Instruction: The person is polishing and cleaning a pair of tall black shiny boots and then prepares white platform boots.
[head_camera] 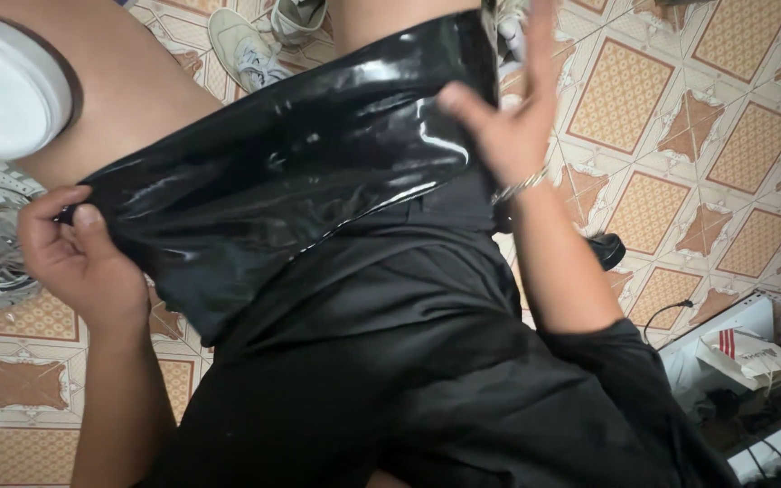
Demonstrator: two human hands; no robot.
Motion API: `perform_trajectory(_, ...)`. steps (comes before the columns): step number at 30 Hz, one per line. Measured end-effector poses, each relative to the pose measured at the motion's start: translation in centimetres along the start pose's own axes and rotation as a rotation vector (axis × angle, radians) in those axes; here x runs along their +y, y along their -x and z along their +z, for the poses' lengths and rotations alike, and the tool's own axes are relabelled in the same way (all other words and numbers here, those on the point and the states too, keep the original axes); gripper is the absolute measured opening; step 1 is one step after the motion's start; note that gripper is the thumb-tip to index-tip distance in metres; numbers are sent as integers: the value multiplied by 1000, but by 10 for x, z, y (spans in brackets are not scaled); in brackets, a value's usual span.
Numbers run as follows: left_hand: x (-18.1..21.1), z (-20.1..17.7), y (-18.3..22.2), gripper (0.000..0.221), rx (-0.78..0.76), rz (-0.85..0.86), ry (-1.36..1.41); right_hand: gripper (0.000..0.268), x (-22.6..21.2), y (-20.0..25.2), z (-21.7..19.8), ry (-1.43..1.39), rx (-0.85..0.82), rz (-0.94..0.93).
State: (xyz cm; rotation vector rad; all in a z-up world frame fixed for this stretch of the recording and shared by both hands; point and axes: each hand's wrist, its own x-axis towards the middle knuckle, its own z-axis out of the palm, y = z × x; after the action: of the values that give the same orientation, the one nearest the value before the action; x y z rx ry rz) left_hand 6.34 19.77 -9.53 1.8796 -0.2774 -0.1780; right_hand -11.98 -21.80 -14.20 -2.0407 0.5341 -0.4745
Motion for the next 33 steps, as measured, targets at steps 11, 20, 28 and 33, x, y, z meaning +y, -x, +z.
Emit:
perform_trajectory(11, -11, -5, 9, 9, -4, -49, 25, 109, 25, -14, -11, -38, 194, 184)
perform_trajectory(20, -20, -7, 14, 6, -6, -5, 20, 107, 14, -16, -11, -82, 171, 227)
perform_trajectory(28, -9, 2, 9, 11, 58, -1, -20, 107, 10, -11, -17, -11, 35, 46)
perform_trajectory(33, -10, 1, 8, 14, 71, -42, -13, 104, -21, -5, 0, 45, 28, 29)
